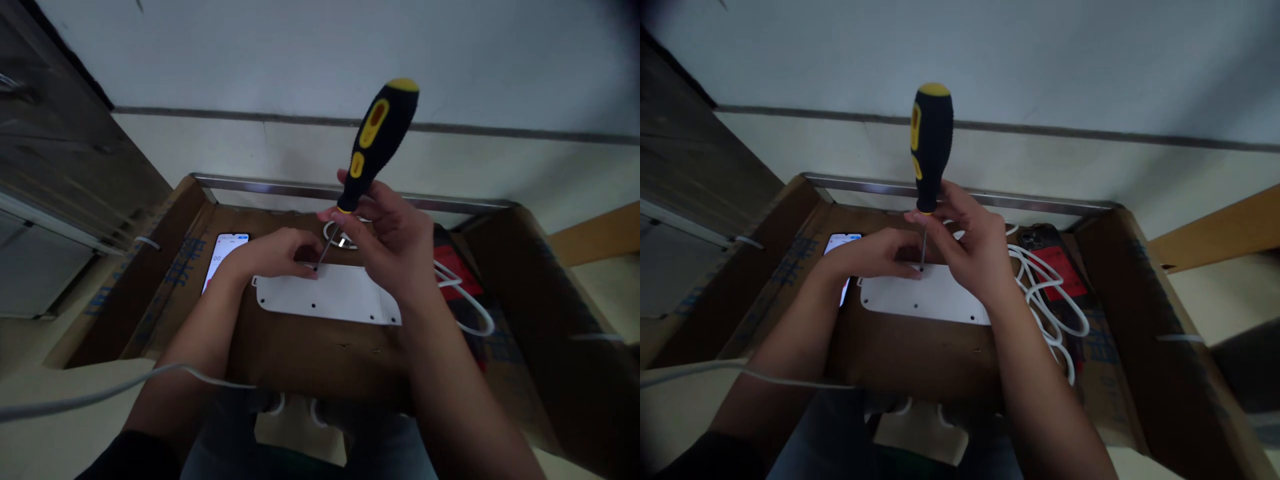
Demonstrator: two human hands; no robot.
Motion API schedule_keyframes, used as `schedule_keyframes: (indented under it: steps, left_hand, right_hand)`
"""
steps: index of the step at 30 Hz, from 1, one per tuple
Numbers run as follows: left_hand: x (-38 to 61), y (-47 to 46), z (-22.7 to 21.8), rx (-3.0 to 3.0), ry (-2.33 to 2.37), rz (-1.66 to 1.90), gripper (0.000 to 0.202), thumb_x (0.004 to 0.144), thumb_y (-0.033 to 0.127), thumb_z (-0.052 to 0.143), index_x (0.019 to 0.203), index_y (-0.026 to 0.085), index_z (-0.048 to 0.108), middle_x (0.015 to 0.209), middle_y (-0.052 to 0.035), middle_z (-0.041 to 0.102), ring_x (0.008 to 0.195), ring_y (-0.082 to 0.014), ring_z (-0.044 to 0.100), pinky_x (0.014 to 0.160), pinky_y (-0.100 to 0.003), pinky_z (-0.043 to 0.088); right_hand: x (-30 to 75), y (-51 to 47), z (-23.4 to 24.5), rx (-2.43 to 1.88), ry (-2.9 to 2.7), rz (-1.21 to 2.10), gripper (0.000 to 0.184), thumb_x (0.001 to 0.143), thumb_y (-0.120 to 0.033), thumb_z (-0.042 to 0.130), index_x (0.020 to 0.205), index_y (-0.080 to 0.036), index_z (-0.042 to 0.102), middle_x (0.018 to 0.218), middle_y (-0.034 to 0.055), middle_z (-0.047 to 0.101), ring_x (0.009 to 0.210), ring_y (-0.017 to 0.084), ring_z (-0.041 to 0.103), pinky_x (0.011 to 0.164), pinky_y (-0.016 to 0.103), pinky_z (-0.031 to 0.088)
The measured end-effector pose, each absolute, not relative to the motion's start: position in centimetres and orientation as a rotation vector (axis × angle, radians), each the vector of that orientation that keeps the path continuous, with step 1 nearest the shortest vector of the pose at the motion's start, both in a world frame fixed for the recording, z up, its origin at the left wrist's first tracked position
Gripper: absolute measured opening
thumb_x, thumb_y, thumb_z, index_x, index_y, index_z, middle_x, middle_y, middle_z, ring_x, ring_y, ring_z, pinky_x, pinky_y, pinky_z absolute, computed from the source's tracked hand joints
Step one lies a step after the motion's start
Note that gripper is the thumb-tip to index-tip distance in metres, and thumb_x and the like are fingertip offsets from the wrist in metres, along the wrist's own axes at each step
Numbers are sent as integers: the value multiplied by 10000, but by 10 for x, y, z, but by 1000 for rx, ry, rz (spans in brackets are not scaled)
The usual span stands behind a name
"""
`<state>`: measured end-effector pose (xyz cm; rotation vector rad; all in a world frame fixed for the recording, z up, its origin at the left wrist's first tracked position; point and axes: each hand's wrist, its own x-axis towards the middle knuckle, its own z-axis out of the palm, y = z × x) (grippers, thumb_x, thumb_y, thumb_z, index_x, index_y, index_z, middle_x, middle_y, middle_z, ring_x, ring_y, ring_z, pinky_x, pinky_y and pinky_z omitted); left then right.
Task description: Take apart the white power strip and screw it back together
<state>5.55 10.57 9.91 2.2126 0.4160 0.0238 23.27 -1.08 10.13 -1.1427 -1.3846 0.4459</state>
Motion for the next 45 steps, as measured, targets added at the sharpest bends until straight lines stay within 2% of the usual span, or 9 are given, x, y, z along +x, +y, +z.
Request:
schedule_keyframes:
  steps: [3,6,13,19,25,30,35,40,45]
  left_hand:
    - [53,107,103,2163,326,74,221,905,304,710,1056,160,785,991,-64,793,855,-174,713,765,-275,531]
    - [54,106,105,2120,311,145,177,914,309,698,959,170,798,919,-44,795,842,-164,717,774,-270,538]
    - [57,103,104,2093,417,218,137,858,289,774,911,177,832,854,-26,807,804,-176,725,748,-276,535]
    - [60,100,104,2067,396,248,78,816,254,813,814,179,794,784,-4,783,760,-156,714,731,-260,518]
    - [62,99,102,2085,413,267,112,802,264,825,788,179,752,753,-2,755,735,-164,692,700,-284,496]
    - [62,99,100,2099,424,279,167,786,279,845,750,176,719,720,9,730,702,-148,665,668,-278,476]
    - [60,98,106,2063,383,273,159,833,315,812,822,170,747,750,0,735,722,-144,666,683,-269,503]
    - [58,97,113,1968,274,366,131,908,295,742,926,174,792,901,-21,784,860,-160,709,812,-281,551]
    - [57,96,111,1978,356,396,123,891,297,767,896,178,795,800,-6,745,798,-154,682,750,-278,533]
  right_hand:
    - [232,-12,100,-1137,-1409,511,500,980,-419,656,1425,-245,508,1140,49,749,1045,162,758,930,346,661]
    - [232,-13,101,-1116,-1428,579,444,1003,-419,616,1385,-246,471,1161,52,741,988,147,757,918,349,669]
    - [225,-13,108,-1038,-1374,473,402,870,-351,794,1234,-260,649,1171,18,710,1109,147,727,846,275,630]
    - [217,-12,113,-1054,-1226,252,315,820,-258,832,1125,-253,757,1140,-2,738,867,48,641,803,223,585]
    - [217,-5,107,-915,-1180,206,523,631,-168,943,1078,-203,675,1170,-3,694,809,74,714,744,245,635]
    - [216,-6,106,-860,-1199,308,372,730,-131,870,964,-195,588,988,-24,596,926,164,775,886,339,675]
    - [219,-10,107,-999,-1273,272,215,844,-247,813,1030,-199,716,1018,14,713,919,65,696,818,220,582]
    - [219,-13,105,-1096,-1292,280,255,948,-328,701,1174,-224,759,1220,38,727,921,66,669,801,244,561]
    - [217,-11,104,-1023,-1275,358,362,921,-358,737,1282,-324,713,1125,6,715,989,101,691,851,267,592]
